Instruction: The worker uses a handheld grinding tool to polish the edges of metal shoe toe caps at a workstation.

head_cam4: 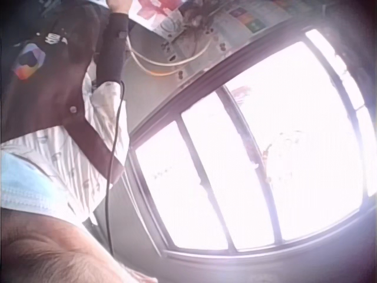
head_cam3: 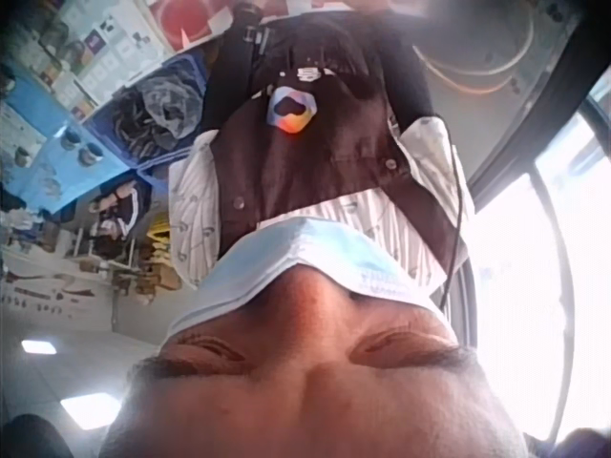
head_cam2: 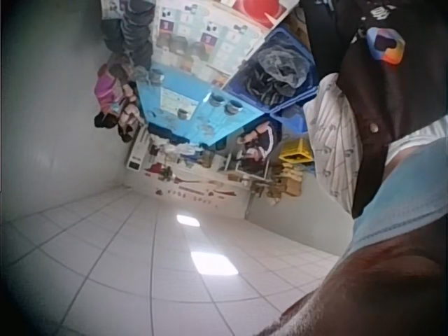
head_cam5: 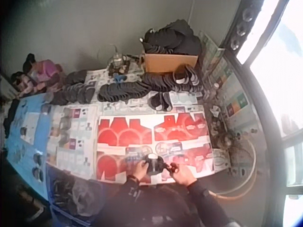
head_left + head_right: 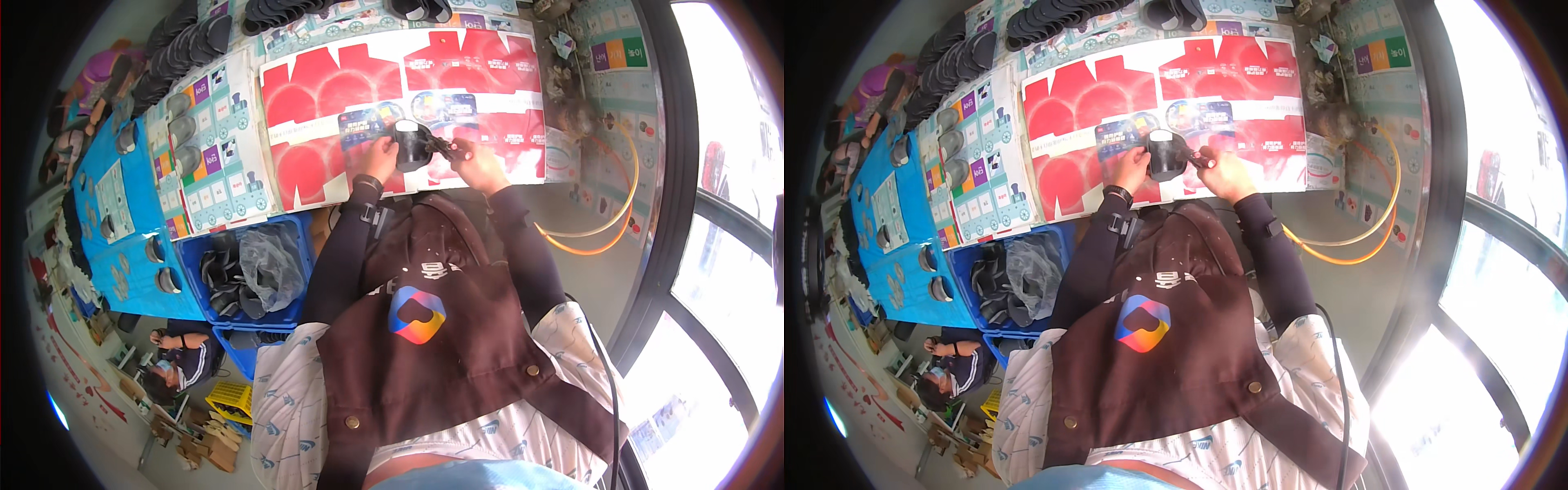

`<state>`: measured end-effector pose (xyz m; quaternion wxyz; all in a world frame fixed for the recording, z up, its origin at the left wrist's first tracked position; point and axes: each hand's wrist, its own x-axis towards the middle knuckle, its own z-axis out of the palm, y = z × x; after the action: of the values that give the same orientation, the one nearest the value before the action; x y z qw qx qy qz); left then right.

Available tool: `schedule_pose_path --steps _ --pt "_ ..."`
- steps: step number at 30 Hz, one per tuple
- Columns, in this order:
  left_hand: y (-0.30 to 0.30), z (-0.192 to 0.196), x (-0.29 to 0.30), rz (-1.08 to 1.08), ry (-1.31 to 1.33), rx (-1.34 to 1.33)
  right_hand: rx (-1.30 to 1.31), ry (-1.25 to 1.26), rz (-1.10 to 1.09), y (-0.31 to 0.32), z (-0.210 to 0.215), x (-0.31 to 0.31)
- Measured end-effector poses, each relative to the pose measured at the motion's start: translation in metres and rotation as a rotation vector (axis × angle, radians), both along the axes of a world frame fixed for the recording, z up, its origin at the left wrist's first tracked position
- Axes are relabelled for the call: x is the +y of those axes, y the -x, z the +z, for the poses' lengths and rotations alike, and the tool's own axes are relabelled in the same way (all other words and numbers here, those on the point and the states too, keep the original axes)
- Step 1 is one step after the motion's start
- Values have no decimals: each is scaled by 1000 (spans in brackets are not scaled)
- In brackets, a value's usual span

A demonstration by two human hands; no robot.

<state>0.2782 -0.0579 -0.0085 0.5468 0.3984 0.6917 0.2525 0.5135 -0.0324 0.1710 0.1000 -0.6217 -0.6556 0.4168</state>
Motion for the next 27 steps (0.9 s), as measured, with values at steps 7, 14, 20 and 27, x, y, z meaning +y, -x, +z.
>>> schedule_pose_path --steps 7,14,20,27 --pt "2 -13 1 -4 5 -74 20 -114 -89 -1 -6 1" --pt "1 -4 6 -4 55 -118 73 -9 -24 -1 -1 1" --pt "-1 1 8 -8 76 -131 -121 23 -82 -12 10 -5" --pt "1 0 11 6 71 -113 77 45 -89 -4 3 -5"
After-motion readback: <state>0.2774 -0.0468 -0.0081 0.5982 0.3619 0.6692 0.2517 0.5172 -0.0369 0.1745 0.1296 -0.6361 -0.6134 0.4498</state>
